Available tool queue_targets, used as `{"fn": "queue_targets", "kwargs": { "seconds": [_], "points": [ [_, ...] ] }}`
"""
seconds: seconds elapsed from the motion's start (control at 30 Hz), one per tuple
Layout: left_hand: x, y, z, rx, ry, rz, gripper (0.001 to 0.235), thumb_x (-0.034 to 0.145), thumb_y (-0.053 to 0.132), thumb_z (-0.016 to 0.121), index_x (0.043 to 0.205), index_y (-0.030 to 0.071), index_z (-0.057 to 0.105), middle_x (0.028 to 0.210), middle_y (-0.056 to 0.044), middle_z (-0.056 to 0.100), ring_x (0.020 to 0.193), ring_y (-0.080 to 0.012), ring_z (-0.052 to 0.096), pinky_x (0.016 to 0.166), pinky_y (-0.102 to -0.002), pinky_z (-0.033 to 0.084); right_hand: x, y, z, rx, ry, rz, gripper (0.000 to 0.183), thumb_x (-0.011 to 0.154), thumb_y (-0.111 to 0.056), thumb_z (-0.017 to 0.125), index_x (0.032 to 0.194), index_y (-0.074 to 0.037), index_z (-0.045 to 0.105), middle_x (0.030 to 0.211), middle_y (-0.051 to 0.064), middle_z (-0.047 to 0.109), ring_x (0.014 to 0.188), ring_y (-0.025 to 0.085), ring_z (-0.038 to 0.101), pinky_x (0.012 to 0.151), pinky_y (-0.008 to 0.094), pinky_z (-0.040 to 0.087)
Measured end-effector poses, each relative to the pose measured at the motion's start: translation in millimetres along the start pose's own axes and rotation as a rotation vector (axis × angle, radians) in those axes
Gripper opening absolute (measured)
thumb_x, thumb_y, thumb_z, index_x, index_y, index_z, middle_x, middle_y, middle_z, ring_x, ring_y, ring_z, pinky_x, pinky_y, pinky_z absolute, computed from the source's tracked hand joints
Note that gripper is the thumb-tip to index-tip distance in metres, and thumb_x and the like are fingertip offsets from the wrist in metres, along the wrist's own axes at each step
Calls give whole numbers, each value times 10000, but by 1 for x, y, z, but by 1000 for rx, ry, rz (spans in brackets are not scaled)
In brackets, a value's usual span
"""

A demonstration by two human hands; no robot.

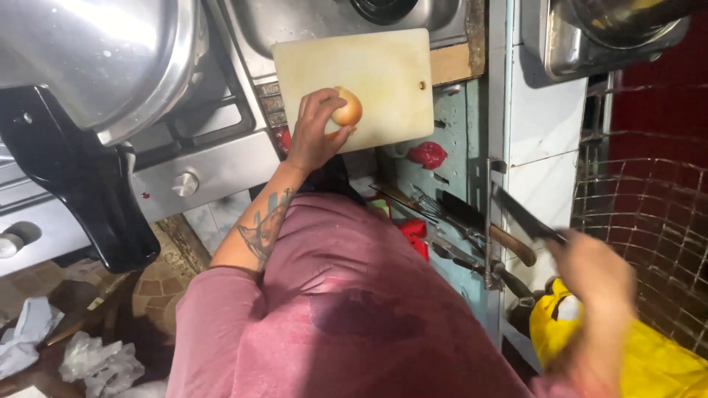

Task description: Peeling the outer skin off an onion and then finely chopping it on a cutting board using a knife.

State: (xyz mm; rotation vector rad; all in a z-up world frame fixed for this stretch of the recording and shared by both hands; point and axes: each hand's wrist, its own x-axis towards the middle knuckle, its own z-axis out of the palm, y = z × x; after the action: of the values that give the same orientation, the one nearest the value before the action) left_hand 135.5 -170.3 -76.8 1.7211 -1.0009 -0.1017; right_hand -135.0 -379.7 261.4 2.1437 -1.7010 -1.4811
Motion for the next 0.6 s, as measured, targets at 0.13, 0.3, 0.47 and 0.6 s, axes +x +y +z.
{"fn": "queue_targets", "kwargs": {
  "seconds": [0.13,0.3,0.47,0.6],
  "points": [
    [2,-2,2,-10,20,34,453,871,106,889,1213,59,596,1273,-160,539,1176,-368,545,1006,-472,491,-15,153,58,609,426,-378,336,1034,-55,631,1354,26,698,1306,206,701,1202,310,640,1111,392,441],
    [3,-4,7,-21,17,27,448,856,121,913,1202,67,633,1269,-147,557,1180,-361,545,1016,-471,482,28,105,84,1444,541,-746,235,1191,-124,529,1397,-129,418,1326,175,567,1079,324,674,714,386,605],
    [5,-9,13,7,-7,81,437,888,125,902,1223,68,627,1278,-150,554,1179,-363,541,1010,-474,489,67,-92,58,1544,540,-639,139,1129,-118,491,1054,-85,603,720,105,622,601,183,641,525,313,542],
    [8,-2,12,-10,9,78,415,915,112,891,1226,67,620,1285,-140,550,1168,-351,546,996,-459,489,76,-179,48,523,433,-724,236,1064,-225,389,1181,-52,501,628,123,578,509,362,591,478,516,425]
  ]
}}
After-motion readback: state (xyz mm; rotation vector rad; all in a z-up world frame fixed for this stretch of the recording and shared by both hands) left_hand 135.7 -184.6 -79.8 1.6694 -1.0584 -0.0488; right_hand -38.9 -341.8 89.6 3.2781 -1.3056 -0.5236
